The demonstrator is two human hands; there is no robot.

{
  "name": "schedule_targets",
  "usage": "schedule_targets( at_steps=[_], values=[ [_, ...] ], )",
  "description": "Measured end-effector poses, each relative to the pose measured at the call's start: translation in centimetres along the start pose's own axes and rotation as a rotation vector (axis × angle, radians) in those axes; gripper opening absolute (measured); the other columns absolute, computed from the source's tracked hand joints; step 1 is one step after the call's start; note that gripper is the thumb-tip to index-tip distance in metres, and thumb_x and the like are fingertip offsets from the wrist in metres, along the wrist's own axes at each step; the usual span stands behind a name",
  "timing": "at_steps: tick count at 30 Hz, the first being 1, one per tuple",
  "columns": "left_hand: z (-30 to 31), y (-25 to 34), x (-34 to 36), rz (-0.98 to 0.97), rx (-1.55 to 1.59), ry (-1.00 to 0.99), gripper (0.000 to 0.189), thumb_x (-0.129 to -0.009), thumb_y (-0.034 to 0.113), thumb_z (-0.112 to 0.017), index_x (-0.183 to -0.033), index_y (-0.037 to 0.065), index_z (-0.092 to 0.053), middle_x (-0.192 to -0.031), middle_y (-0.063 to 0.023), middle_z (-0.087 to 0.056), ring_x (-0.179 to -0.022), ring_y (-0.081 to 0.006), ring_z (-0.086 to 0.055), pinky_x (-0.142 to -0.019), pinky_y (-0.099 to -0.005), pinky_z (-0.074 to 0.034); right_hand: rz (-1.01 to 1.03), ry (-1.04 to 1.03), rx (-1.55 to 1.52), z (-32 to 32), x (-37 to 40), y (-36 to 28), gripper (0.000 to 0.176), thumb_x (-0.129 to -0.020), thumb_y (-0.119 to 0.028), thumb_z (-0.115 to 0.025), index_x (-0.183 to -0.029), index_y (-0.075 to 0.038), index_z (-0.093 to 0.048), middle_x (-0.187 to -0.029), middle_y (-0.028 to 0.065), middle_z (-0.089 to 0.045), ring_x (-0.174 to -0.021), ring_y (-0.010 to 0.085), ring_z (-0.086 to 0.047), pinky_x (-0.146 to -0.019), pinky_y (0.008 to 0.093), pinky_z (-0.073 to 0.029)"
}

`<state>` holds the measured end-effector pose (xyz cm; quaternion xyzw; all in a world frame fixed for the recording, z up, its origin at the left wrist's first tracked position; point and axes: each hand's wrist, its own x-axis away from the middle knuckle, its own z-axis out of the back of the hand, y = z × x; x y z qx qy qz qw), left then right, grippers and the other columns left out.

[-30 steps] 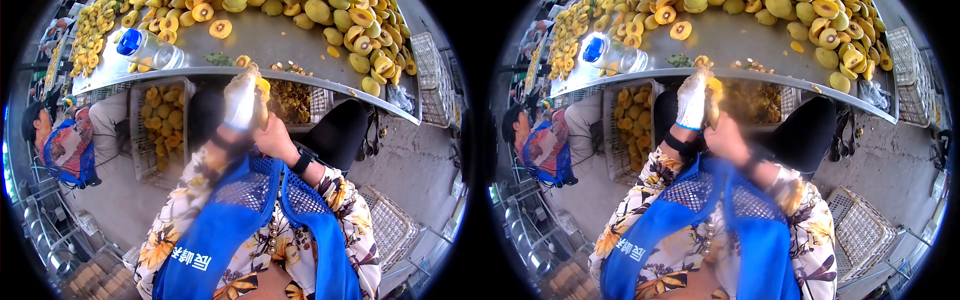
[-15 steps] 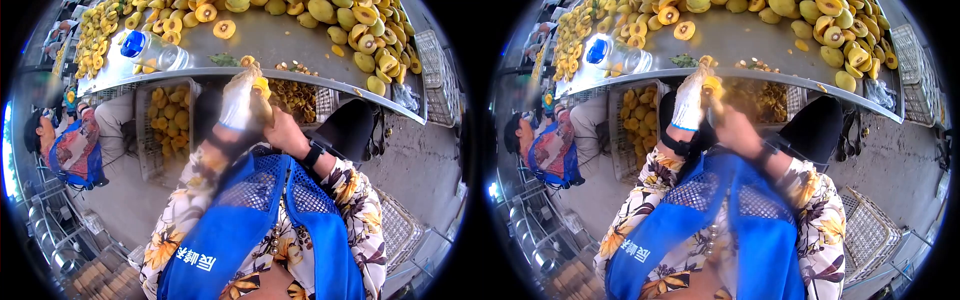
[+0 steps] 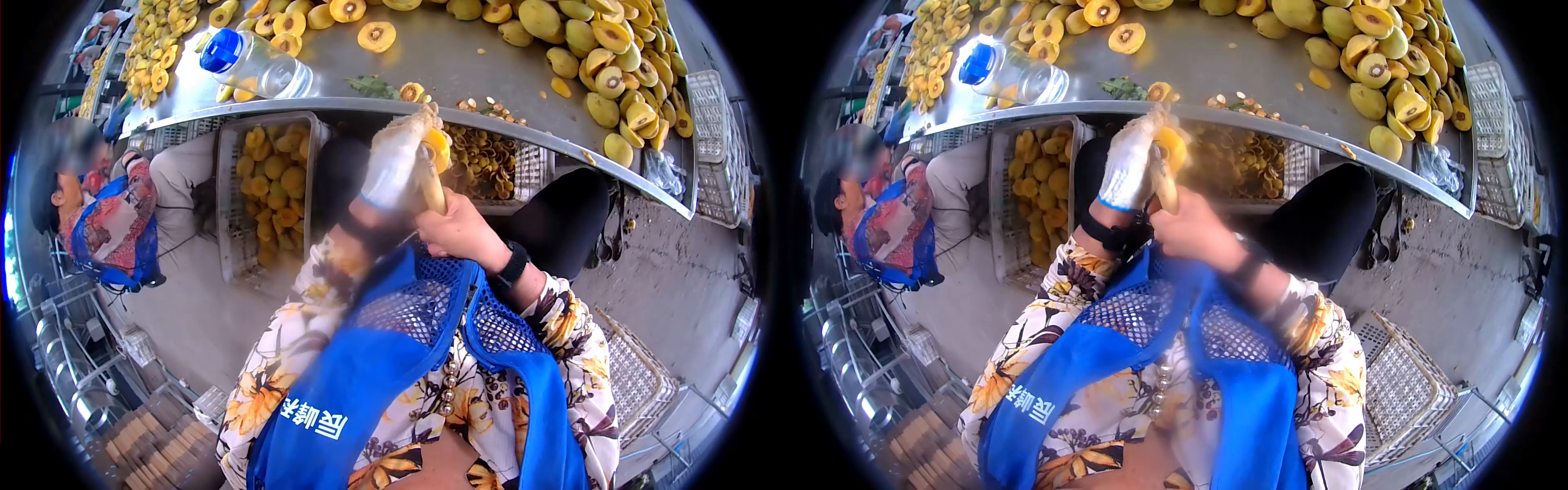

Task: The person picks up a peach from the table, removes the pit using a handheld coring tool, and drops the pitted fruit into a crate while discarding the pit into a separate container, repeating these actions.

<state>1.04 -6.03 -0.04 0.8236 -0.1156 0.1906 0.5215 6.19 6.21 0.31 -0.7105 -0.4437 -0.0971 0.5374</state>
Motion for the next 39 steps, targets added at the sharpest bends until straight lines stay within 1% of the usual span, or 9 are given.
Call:
schedule_targets(
  at_steps=[7, 12, 19, 21, 24, 27, 28, 32, 39],
  values=[
    [2.2, -1.4, -1.3, 0.016, 0.048, -0.212, 0.028, -0.090, 0.027, -0.054, -0.100, 0.001, -0.059, -0.083, -0.0063, -0.064, -0.069, -0.0125, -0.059, -0.059, -0.0242, -0.047, 0.000, -0.224, -0.229, 1.4, -1.1, 1.3, 0.015, -0.083, 0.000, -0.048, -0.098, -0.003, -0.046, -0.063, 0.0020, -0.044, -0.043, 0.0056, -0.036, -0.038, 0.0196, -0.031],
    [1.2, -0.3, -0.8, -0.167, -0.300, 0.031, 0.023, -0.086, 0.023, -0.061, -0.091, 0.001, -0.061, -0.067, -0.0040, -0.058, -0.054, -0.0109, -0.053, -0.050, -0.0224, -0.042, 0.022, -0.225, -0.113, 1.4, -1.8, 1.7, 0.015, -0.084, 0.000, -0.049, -0.098, -0.003, -0.045, -0.058, -0.0004, -0.038, -0.041, 0.0052, -0.031, -0.037, 0.0200, -0.027],
    [3.9, 0.7, -1.4, -0.105, 0.336, 0.204, 0.033, -0.090, 0.040, -0.052, -0.081, 0.009, -0.057, -0.068, -0.0046, -0.059, -0.059, -0.0168, -0.059, -0.052, -0.0248, -0.047, 0.155, -0.518, -0.458, 2.5, -1.5, 0.6, 0.011, -0.086, -0.003, -0.045, -0.097, -0.006, -0.045, -0.054, -0.0021, -0.033, -0.038, 0.0054, -0.028, -0.036, 0.0191, -0.026],
    [10.5, 0.6, -3.4, 0.025, 0.398, 0.158, 0.037, -0.090, 0.045, -0.049, -0.081, 0.009, -0.057, -0.072, -0.0051, -0.060, -0.063, -0.0194, -0.061, -0.054, -0.0264, -0.049, 0.135, -0.323, -0.276, 3.1, -1.4, 1.0, 0.011, -0.086, -0.006, -0.050, -0.096, -0.004, -0.047, -0.055, -0.0021, -0.038, -0.037, 0.0052, -0.032, -0.034, 0.0198, -0.028],
    [16.8, 3.7, -2.4, -0.252, -0.656, 0.546, 0.035, -0.089, 0.041, -0.053, -0.089, 0.006, -0.059, -0.076, -0.0079, -0.062, -0.057, -0.0212, -0.061, -0.042, -0.0256, -0.044, 0.212, 0.092, 0.556, 4.9, -3.2, 4.2, 0.015, -0.084, -0.011, -0.057, -0.094, -0.002, -0.051, -0.058, -0.0020, -0.046, -0.037, 0.0053, -0.039, -0.034, 0.0208, -0.033],
    [14.9, 8.3, -1.7, -0.513, -1.707, 0.650, 0.040, -0.085, 0.042, -0.055, -0.081, 0.003, -0.061, -0.088, -0.0144, -0.064, -0.079, -0.0305, -0.062, -0.067, -0.0386, -0.048, 0.033, 0.200, 0.224, 4.8, -3.2, 3.7, 0.015, -0.083, -0.012, -0.058, -0.092, -0.002, -0.052, -0.059, -0.0016, -0.048, -0.038, 0.0058, -0.041, -0.036, 0.0204, -0.034],
    [14.0, 8.9, -2.7, -0.569, -1.562, 0.624, 0.039, -0.081, 0.040, -0.057, -0.092, 0.003, -0.061, -0.096, -0.0168, -0.062, -0.092, -0.0342, -0.057, -0.081, -0.0408, -0.044, 0.129, 0.207, 0.292, 5.0, -3.6, 3.8, 0.014, -0.083, -0.013, -0.058, -0.091, -0.003, -0.053, -0.061, -0.0010, -0.049, -0.039, 0.0063, -0.042, -0.036, 0.0199, -0.034],
    [9.4, 8.8, -13.4, -0.881, -1.616, 0.390, 0.045, -0.077, 0.042, -0.058, -0.109, 0.010, -0.057, -0.102, -0.0209, -0.059, -0.093, -0.0384, -0.058, -0.076, -0.0464, -0.047, 0.156, 0.268, 0.315, 5.0, -3.6, 3.4, 0.014, -0.084, -0.017, -0.057, -0.090, -0.004, -0.054, -0.061, -0.0012, -0.049, -0.041, 0.0066, -0.043, -0.036, 0.0205, -0.034],
    [3.1, 7.0, -21.0, -0.363, -1.878, -0.026, 0.050, -0.073, 0.034, -0.061, -0.118, 0.016, -0.055, -0.112, -0.0190, -0.058, -0.100, -0.0334, -0.058, -0.084, -0.0428, -0.048, 0.129, 0.343, 0.342, 4.3, 0.8, 1.1, 0.016, -0.082, -0.013, -0.056, -0.092, -0.002, -0.054, -0.059, -0.0012, -0.050, -0.042, 0.0061, -0.046, -0.038, 0.0203, -0.036]
  ],
)
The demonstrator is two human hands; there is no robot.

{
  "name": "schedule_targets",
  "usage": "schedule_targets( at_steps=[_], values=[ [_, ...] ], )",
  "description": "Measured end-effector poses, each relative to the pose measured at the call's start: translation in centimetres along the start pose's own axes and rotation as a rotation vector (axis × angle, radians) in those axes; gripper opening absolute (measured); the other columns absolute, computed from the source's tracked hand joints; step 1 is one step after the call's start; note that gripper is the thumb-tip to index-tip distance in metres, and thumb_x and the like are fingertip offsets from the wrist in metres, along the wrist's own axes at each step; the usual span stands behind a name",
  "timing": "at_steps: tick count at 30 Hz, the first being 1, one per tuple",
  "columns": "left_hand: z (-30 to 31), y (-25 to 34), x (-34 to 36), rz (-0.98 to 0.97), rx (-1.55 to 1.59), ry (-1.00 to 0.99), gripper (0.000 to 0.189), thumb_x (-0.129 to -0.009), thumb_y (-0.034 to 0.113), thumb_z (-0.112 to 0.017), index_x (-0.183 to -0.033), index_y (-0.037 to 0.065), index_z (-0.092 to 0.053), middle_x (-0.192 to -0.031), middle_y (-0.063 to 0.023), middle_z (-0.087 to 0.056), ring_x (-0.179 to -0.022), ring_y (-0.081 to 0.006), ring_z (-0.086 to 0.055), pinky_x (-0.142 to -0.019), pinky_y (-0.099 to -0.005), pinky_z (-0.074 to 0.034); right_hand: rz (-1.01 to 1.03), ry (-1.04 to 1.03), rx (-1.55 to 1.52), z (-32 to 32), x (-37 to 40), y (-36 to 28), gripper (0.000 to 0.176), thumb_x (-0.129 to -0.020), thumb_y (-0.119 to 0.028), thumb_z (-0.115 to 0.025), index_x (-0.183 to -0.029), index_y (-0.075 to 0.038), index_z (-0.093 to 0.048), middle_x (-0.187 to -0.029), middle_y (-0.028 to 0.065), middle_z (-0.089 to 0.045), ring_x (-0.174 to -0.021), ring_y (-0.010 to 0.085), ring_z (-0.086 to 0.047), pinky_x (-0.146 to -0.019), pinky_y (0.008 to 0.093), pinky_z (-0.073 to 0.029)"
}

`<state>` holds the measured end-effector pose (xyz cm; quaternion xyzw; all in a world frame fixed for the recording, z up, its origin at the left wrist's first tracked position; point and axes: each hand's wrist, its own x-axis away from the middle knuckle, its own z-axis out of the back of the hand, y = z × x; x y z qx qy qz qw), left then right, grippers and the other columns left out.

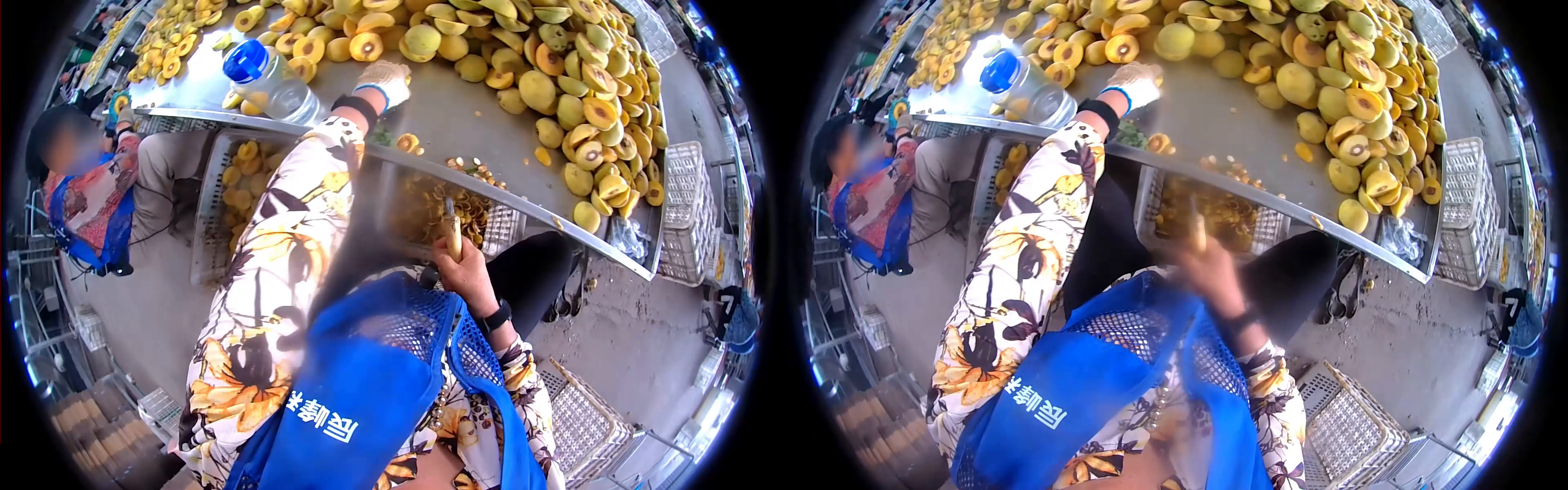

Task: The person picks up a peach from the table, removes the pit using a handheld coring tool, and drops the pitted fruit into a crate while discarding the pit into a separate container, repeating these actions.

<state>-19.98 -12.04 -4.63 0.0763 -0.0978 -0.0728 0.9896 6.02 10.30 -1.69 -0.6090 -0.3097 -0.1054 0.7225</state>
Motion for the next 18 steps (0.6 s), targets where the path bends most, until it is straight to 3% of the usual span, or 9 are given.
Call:
schedule_targets(
  at_steps=[2, 4, 8, 10, 12, 14, 15, 16, 18],
  values=[
    [1.1, 1.6, 1.9, -0.060, 0.135, 0.085, 0.044, -0.071, 0.031, -0.063, -0.110, 0.011, -0.061, -0.099, -0.0168, -0.063, -0.094, -0.0290, -0.060, -0.081, -0.0405, -0.049, 0.106, 0.123, -0.014, 0.2, -0.4, 0.3, 0.018, -0.082, -0.013, -0.057, -0.095, -0.001, -0.054, -0.060, -0.0009, -0.050, -0.042, 0.0061, -0.045, -0.038, 0.0203, -0.036],
    [1.8, 3.3, 5.5, -0.345, 0.165, 0.274, 0.039, -0.071, 0.025, -0.065, -0.106, 0.008, -0.059, -0.096, -0.0150, -0.062, -0.085, -0.0341, -0.061, -0.078, -0.0384, -0.050, 0.184, 0.210, -0.043, 0.6, -1.6, 0.1, 0.024, -0.086, -0.016, -0.056, -0.104, -0.001, -0.051, -0.062, -0.0001, -0.051, -0.041, 0.0058, -0.044, -0.037, 0.0204, -0.034],
    [0.9, 6.6, 14.5, -0.549, 0.214, 0.469, 0.042, -0.069, 0.018, -0.069, -0.109, 0.008, -0.058, -0.116, -0.0136, -0.053, -0.102, -0.0329, -0.055, -0.082, -0.0400, -0.049, 0.304, 0.122, -0.408, 0.1, -3.4, -3.7, 0.033, -0.092, -0.027, -0.051, -0.113, -0.001, -0.046, -0.062, -0.0001, -0.048, -0.038, 0.0052, -0.037, -0.034, 0.0203, -0.029],
    [1.2, 8.0, 18.2, -0.541, 0.097, 0.450, 0.060, -0.068, 0.015, -0.069, -0.123, 0.006, -0.048, -0.123, -0.0183, -0.048, -0.115, -0.0337, -0.048, -0.095, -0.0381, -0.042, 0.310, 0.040, -0.461, -0.3, -4.2, -3.6, 0.031, -0.092, -0.029, -0.050, -0.111, -0.003, -0.048, -0.064, 0.0004, -0.049, -0.037, 0.0057, -0.035, -0.033, 0.0205, -0.027],
    [1.8, 8.5, 19.7, -0.357, 0.494, 0.271, 0.064, -0.073, 0.018, -0.069, -0.130, 0.006, -0.042, -0.127, -0.0185, -0.046, -0.119, -0.0300, -0.045, -0.098, -0.0352, -0.039, 0.298, -0.023, -0.498, -0.6, -4.8, -3.4, 0.028, -0.092, -0.027, -0.050, -0.109, -0.005, -0.049, -0.063, 0.0002, -0.048, -0.037, 0.0060, -0.035, -0.033, 0.0204, -0.027],
    [0.2, 7.8, 20.3, 0.075, 1.216, 0.129, 0.061, -0.083, 0.022, -0.063, -0.134, 0.005, -0.036, -0.130, -0.0142, -0.045, -0.122, -0.0226, -0.043, -0.100, -0.0316, -0.037, 0.256, -0.091, -0.585, -0.8, -4.3, -3.8, 0.023, -0.092, -0.025, -0.050, -0.107, -0.007, -0.050, -0.062, -0.0005, -0.047, -0.037, 0.0064, -0.034, -0.033, 0.0202, -0.027],
    [-0.8, 6.7, 19.9, 0.146, 1.704, 0.021, 0.054, -0.091, 0.024, -0.053, -0.137, 0.005, -0.031, -0.131, -0.0085, -0.045, -0.120, -0.0156, -0.043, -0.099, -0.0283, -0.037, 0.241, -0.118, -0.583, -0.7, -4.3, -3.3, 0.023, -0.092, -0.025, -0.050, -0.107, -0.007, -0.050, -0.061, -0.0011, -0.046, -0.037, 0.0059, -0.034, -0.033, 0.0199, -0.027],
    [-2.1, 6.6, 20.2, 0.049, 1.636, 0.055, 0.053, -0.092, 0.024, -0.051, -0.137, 0.004, -0.031, -0.130, -0.0082, -0.045, -0.119, -0.0157, -0.044, -0.099, -0.0279, -0.037, 0.224, -0.145, -0.579, -0.7, -4.3, -2.9, 0.023, -0.091, -0.024, -0.051, -0.107, -0.008, -0.050, -0.060, -0.0017, -0.045, -0.038, 0.0054, -0.034, -0.033, 0.0195, -0.027],
    [-4.1, 6.7, 20.6, -0.046, 1.564, 0.114, 0.048, -0.094, 0.025, -0.047, -0.135, 0.004, -0.033, -0.127, -0.0074, -0.048, -0.115, -0.0156, -0.047, -0.097, -0.0277, -0.039, 0.386, 0.052, -0.181, -1.5, -4.6, -2.7, 0.026, -0.089, -0.022, -0.053, -0.107, -0.004, -0.049, -0.068, 0.0118, -0.057, -0.044, 0.0227, -0.051, -0.040, 0.0313, -0.040]
  ],
)
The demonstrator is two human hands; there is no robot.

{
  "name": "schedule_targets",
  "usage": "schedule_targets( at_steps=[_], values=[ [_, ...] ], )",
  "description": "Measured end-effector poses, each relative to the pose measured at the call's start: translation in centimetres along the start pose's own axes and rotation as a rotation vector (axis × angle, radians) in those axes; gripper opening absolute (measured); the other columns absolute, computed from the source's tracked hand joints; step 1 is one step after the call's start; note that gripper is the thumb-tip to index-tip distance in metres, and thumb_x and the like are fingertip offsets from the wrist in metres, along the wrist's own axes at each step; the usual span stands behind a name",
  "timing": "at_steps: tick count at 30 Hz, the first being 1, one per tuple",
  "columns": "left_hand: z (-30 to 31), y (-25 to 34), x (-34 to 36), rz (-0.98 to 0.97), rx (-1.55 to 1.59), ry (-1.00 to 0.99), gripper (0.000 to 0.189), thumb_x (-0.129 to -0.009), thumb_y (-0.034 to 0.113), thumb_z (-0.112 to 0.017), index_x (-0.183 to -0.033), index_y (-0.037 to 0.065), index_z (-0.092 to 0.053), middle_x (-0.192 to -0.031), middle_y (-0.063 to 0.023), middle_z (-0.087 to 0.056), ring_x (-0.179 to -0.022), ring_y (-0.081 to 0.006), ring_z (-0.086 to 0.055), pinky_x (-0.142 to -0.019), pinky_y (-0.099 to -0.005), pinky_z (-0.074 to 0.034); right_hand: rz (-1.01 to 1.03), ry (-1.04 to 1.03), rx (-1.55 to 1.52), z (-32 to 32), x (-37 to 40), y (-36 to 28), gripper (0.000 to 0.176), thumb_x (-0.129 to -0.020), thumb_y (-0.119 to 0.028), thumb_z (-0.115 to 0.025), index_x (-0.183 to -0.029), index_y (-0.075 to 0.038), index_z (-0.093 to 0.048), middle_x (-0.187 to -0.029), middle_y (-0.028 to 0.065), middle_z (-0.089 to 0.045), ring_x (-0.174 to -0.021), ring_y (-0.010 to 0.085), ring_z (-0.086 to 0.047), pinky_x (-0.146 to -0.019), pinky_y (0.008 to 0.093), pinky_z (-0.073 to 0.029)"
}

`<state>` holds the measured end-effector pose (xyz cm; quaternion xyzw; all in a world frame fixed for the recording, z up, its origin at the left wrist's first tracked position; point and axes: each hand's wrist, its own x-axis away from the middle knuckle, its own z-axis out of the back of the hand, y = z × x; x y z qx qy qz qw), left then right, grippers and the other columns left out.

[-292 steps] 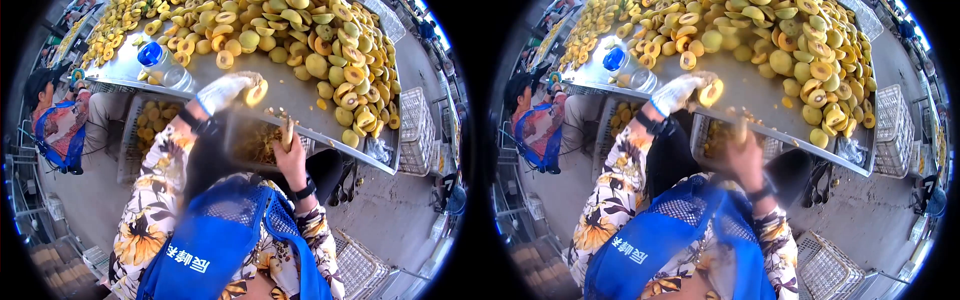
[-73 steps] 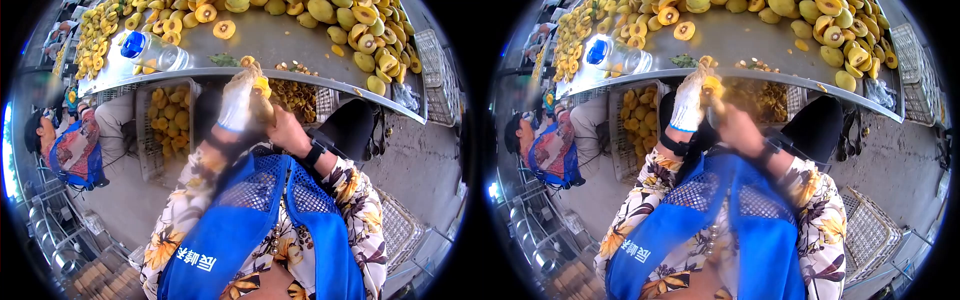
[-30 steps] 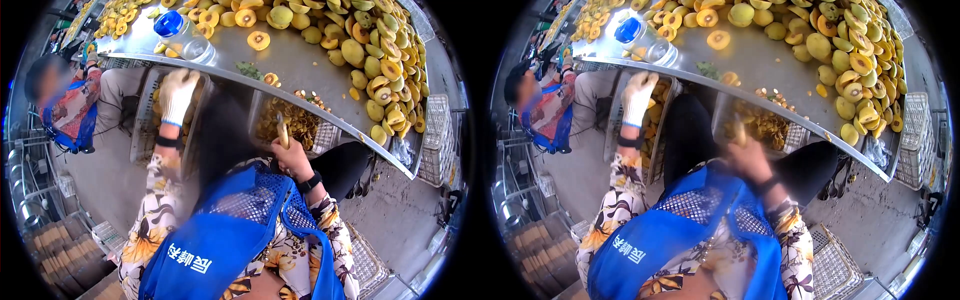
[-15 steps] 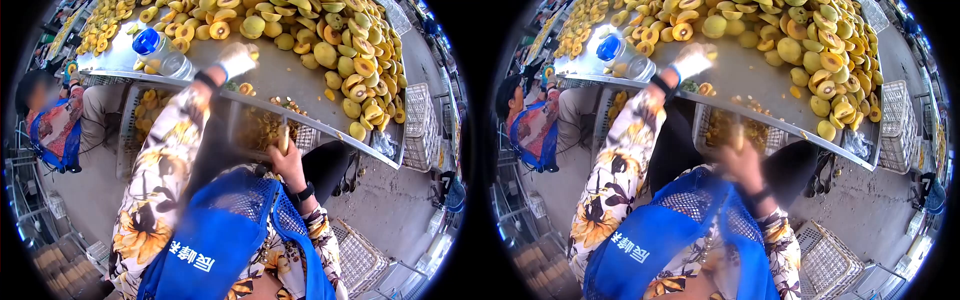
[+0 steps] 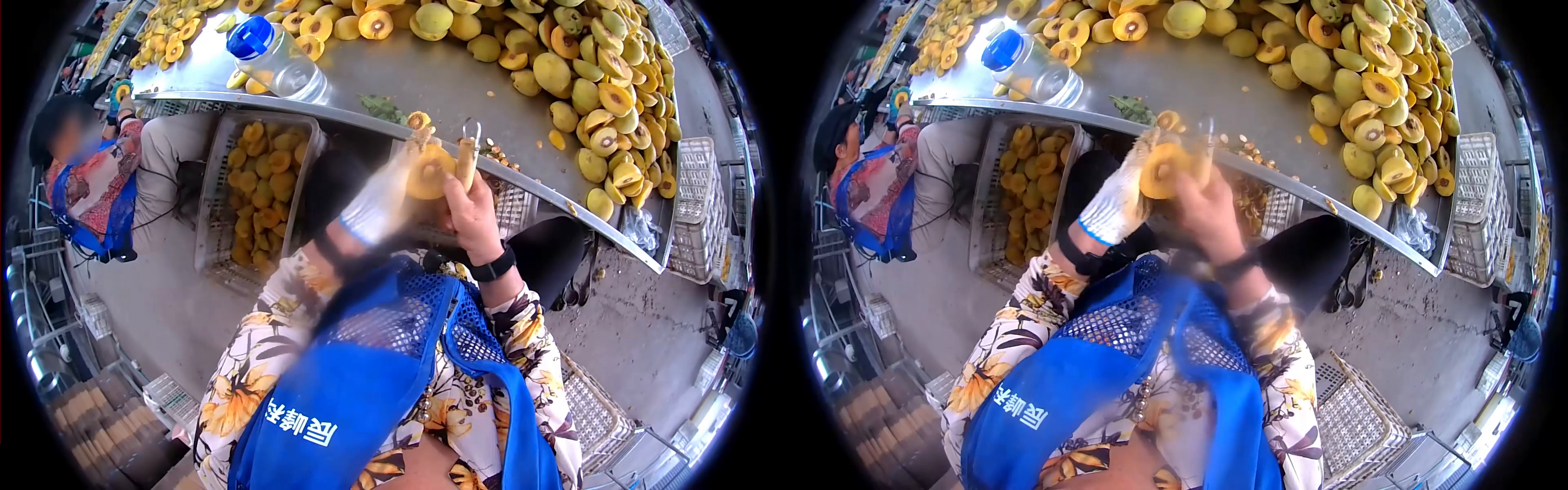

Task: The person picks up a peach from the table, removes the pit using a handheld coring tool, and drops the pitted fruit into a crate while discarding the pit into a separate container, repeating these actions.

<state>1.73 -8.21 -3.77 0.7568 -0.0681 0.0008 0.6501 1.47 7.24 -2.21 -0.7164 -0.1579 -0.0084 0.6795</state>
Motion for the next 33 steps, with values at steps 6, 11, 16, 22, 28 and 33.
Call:
schedule_targets(
  at_steps=[6, 11, 16, 22, 28, 33],
  values=[
    [-0.3, -1.3, -1.0, 0.142, 0.279, 0.273, 0.033, -0.095, 0.023, -0.047, -0.121, 0.003, -0.048, -0.110, -0.0064, -0.056, -0.100, -0.0150, -0.056, -0.086, -0.0284, -0.047, 0.041, 0.109, 0.667, -0.8, 2.7, -1.6, 0.026, -0.086, -0.020, -0.056, -0.101, -0.001, -0.046, -0.076, 0.0296, -0.058, -0.072, 0.0469, -0.057, -0.059, 0.0494, -0.046],
    [-2.3, 1.2, -0.5, 0.091, 0.356, 0.375, 0.026, -0.092, 0.018, -0.054, -0.111, 0.000, -0.055, -0.093, -0.0053, -0.059, -0.080, -0.0120, -0.057, -0.071, -0.0230, -0.049, 0.127, 0.023, 0.673, -0.8, 4.1, 0.0, 0.022, -0.086, -0.016, -0.052, -0.098, -0.001, -0.043, -0.071, 0.0293, -0.057, -0.070, 0.0484, -0.055, -0.061, 0.0534, -0.043],
    [-2.8, -0.1, -0.9, 0.084, 0.278, 0.431, 0.022, -0.091, 0.019, -0.056, -0.101, 0.000, -0.060, -0.085, -0.0029, -0.059, -0.068, -0.0076, -0.052, -0.058, -0.0185, -0.044, 0.047, -0.010, 0.719, -1.1, 4.5, -0.2, 0.024, -0.085, -0.014, -0.052, -0.097, 0.003, -0.041, -0.071, 0.0310, -0.056, -0.072, 0.0493, -0.054, -0.063, 0.0539, -0.042],
    [-2.7, 2.6, -0.2, 0.168, 0.035, 0.350, 0.027, -0.091, 0.020, -0.052, -0.104, -0.002, -0.061, -0.093, -0.0059, -0.062, -0.084, -0.0110, -0.057, -0.073, -0.0225, -0.047, -0.004, -0.128, 0.713, -0.8, 4.8, 0.3, 0.025, -0.082, -0.011, -0.050, -0.096, 0.006, -0.039, -0.071, 0.0333, -0.055, -0.071, 0.0501, -0.054, -0.065, 0.0535, -0.043],
    [0.0, 2.7, -1.4, 0.337, 0.148, -0.066, 0.027, -0.093, 0.021, -0.047, -0.101, -0.001, -0.061, -0.093, -0.0059, -0.061, -0.086, -0.0127, -0.057, -0.077, -0.0251, -0.044, -0.089, -0.151, 0.620, -0.5, 4.4, 0.0, 0.022, -0.079, -0.009, -0.050, -0.093, 0.007, -0.045, -0.076, 0.0324, -0.057, -0.077, 0.0472, -0.057, -0.068, 0.0475, -0.046],
    [-1.6, 1.6, -0.1, 0.185, 0.348, 0.165, 0.015, -0.092, 0.016, -0.051, -0.096, 0.002, -0.056, -0.077, -0.0045, -0.056, -0.066, -0.0114, -0.052, -0.057, -0.0219, -0.043, -0.053, -0.095, 0.511, -1.4, 4.2, 3.0, 0.025, -0.079, -0.010, -0.052, -0.096, 0.007, -0.048, -0.080, 0.0231, -0.061, -0.073, 0.0318, -0.062, -0.067, 0.0406, -0.048]
  ],
)
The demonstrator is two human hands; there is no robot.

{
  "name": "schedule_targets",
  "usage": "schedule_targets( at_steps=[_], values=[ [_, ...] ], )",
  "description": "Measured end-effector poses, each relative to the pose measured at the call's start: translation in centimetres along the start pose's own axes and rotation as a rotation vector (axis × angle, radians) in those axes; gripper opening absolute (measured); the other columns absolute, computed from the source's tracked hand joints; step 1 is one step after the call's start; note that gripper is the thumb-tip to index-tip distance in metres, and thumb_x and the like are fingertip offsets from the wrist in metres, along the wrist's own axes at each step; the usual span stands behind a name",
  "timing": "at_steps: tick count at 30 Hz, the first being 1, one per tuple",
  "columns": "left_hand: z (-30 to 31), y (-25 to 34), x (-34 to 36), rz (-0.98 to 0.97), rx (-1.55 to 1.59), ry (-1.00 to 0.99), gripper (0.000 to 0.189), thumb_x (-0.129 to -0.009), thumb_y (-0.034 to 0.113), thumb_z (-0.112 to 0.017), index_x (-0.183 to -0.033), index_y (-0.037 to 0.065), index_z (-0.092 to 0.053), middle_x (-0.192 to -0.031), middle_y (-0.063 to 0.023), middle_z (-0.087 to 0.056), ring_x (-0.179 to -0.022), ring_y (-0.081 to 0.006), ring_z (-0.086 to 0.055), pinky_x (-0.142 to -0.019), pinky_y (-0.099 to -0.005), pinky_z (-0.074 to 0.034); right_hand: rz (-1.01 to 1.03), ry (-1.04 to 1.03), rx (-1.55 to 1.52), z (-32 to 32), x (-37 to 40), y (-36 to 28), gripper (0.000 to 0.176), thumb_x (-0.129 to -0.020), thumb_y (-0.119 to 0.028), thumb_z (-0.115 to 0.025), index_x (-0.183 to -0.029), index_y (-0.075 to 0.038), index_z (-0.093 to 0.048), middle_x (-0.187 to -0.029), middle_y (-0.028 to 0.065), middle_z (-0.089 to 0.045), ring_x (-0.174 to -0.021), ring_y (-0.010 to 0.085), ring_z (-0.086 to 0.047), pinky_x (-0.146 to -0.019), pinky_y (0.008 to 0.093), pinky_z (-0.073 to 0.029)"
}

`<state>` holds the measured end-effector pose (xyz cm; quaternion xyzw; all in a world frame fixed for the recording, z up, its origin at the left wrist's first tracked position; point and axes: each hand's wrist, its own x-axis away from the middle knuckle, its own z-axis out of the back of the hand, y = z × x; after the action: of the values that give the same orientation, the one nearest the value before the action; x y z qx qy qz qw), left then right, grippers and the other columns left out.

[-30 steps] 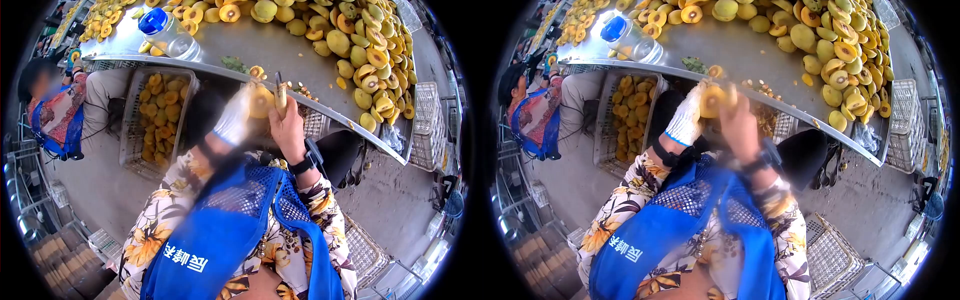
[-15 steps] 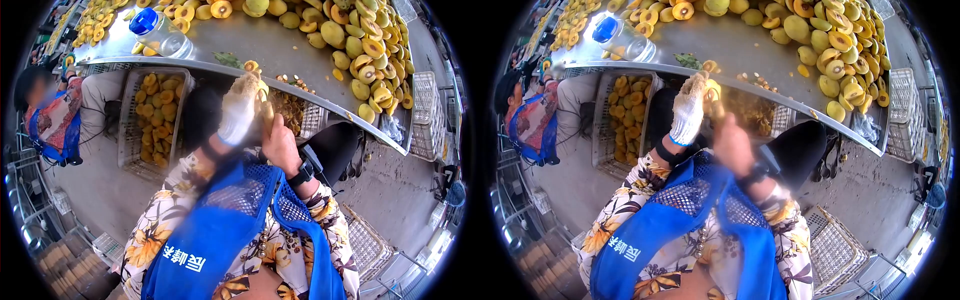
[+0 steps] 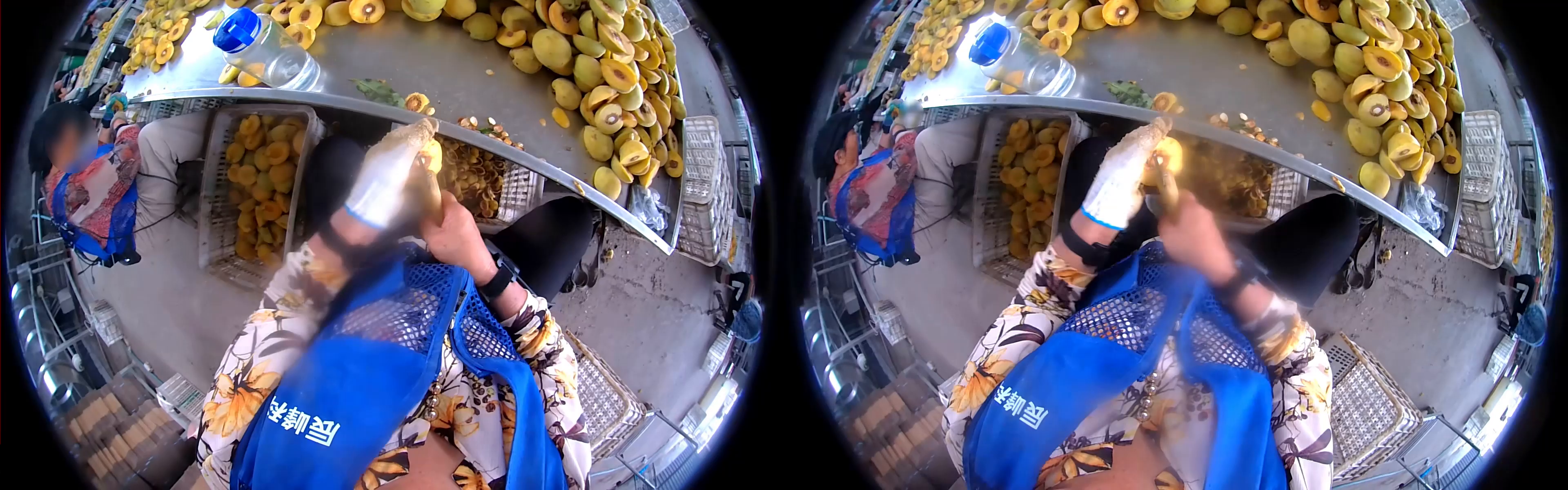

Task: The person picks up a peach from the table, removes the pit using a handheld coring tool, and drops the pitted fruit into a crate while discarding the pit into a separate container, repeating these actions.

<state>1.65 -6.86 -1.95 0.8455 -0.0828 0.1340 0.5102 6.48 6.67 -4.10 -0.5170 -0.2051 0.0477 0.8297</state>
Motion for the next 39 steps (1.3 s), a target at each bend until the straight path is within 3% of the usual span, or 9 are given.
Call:
schedule_targets(
  at_steps=[14, 23, 28, 30, 32, 33, 35, 36, 39],
  values=[
    [-0.5, -1.4, -0.2, 0.214, 0.061, 0.113, 0.031, -0.086, 0.032, -0.061, -0.090, 0.002, -0.062, -0.073, -0.0029, -0.057, -0.060, -0.0093, -0.052, -0.053, -0.0226, -0.043, -0.451, -0.245, -0.428, 0.9, 0.8, -3.3, 0.019, -0.080, -0.011, -0.051, -0.095, -0.001, -0.052, -0.063, 0.0059, -0.054, -0.045, 0.0126, -0.053, -0.041, 0.0260, -0.045],
    [-0.4, -0.5, -0.9, 0.125, -0.064, 0.000, 0.031, -0.084, 0.031, -0.064, -0.091, 0.001, -0.065, -0.071, -0.0004, -0.059, -0.056, -0.0039, -0.051, -0.046, -0.0182, -0.039, -0.344, -0.520, -0.841, 1.1, 0.3, -1.0, 0.018, -0.084, 0.000, -0.047, -0.101, -0.005, -0.044, -0.061, -0.0017, -0.040, -0.043, 0.0042, -0.032, -0.037, 0.0194, -0.027],
    [-0.4, 0.4, -1.1, 0.232, 0.264, 0.103, 0.037, -0.089, 0.031, -0.054, -0.117, 0.007, -0.053, -0.087, -0.0052, -0.057, -0.066, -0.0077, -0.054, -0.049, -0.0193, -0.043, -0.220, -0.674, -1.110, 1.7, -0.2, -0.6, 0.015, -0.084, 0.001, -0.048, -0.099, -0.004, -0.046, -0.056, -0.0012, -0.038, -0.040, 0.0058, -0.030, -0.037, 0.0192, -0.026],
    [2.9, -0.2, -2.0, -0.109, 0.035, 0.191, 0.047, -0.085, 0.043, -0.057, -0.117, 0.008, -0.053, -0.078, -0.0070, -0.060, -0.066, -0.0147, -0.059, -0.048, -0.0209, -0.044, -0.136, -0.716, -1.213, 2.2, 0.0, -0.3, 0.013, -0.085, 0.000, -0.049, -0.097, -0.004, -0.048, -0.055, -0.0018, -0.037, -0.039, 0.0058, -0.031, -0.037, 0.0193, -0.026],
    [8.3, 2.7, -2.6, 0.236, 0.327, 0.306, 0.046, -0.084, 0.047, -0.055, -0.108, 0.008, -0.060, -0.075, -0.0085, -0.062, -0.072, -0.0217, -0.062, -0.058, -0.0254, -0.048, -0.159, -0.679, -1.164, 3.2, 0.1, -0.1, 0.014, -0.084, -0.001, -0.052, -0.097, -0.004, -0.050, -0.053, -0.0021, -0.038, -0.038, 0.0055, -0.031, -0.036, 0.0198, -0.025],
    [10.6, 3.7, -2.2, 0.181, 0.155, 0.322, 0.044, -0.084, 0.048, -0.053, -0.103, 0.009, -0.064, -0.074, -0.0098, -0.064, -0.076, -0.0253, -0.064, -0.065, -0.0290, -0.050, -0.181, -0.632, -0.919, 3.8, 0.0, 0.0, 0.012, -0.083, -0.008, -0.057, -0.093, -0.002, -0.053, -0.057, 0.0013, -0.048, -0.041, 0.0101, -0.042, -0.039, 0.0252, -0.035],
    [9.4, 8.0, -0.7, 0.038, -1.283, 0.486, 0.041, -0.083, 0.047, -0.055, -0.093, 0.010, -0.068, -0.086, -0.0124, -0.065, -0.080, -0.0279, -0.064, -0.076, -0.0346, -0.049, 0.215, -0.311, -0.053, 2.7, -0.4, 1.9, 0.018, -0.081, -0.016, -0.062, -0.086, 0.000, -0.055, -0.066, 0.0082, -0.059, -0.054, 0.0172, -0.055, -0.051, 0.0322, -0.046],
    [12.5, 7.0, -1.4, -0.317, -1.809, 0.573, 0.038, -0.080, 0.044, -0.058, -0.094, 0.011, -0.068, -0.096, -0.0132, -0.064, -0.084, -0.0287, -0.062, -0.078, -0.0376, -0.048, 0.155, -0.237, 0.374, 3.2, -0.3, 2.1, 0.024, -0.078, -0.020, -0.065, -0.085, 0.002, -0.057, -0.074, 0.0135, -0.064, -0.068, 0.0211, -0.062, -0.065, 0.0343, -0.049],
    [10.8, 9.7, -4.0, -0.688, -1.793, 0.452, 0.033, -0.080, 0.039, -0.058, -0.093, 0.010, -0.066, -0.095, -0.0152, -0.063, -0.091, -0.0323, -0.059, -0.080, -0.0407, -0.046, -0.103, -0.131, 0.049, 2.2, -1.1, 3.5, 0.026, -0.077, -0.021, -0.066, -0.087, 0.002, -0.057, -0.072, 0.0188, -0.061, -0.068, 0.0257, -0.062, -0.065, 0.0348, -0.048]
  ],
)
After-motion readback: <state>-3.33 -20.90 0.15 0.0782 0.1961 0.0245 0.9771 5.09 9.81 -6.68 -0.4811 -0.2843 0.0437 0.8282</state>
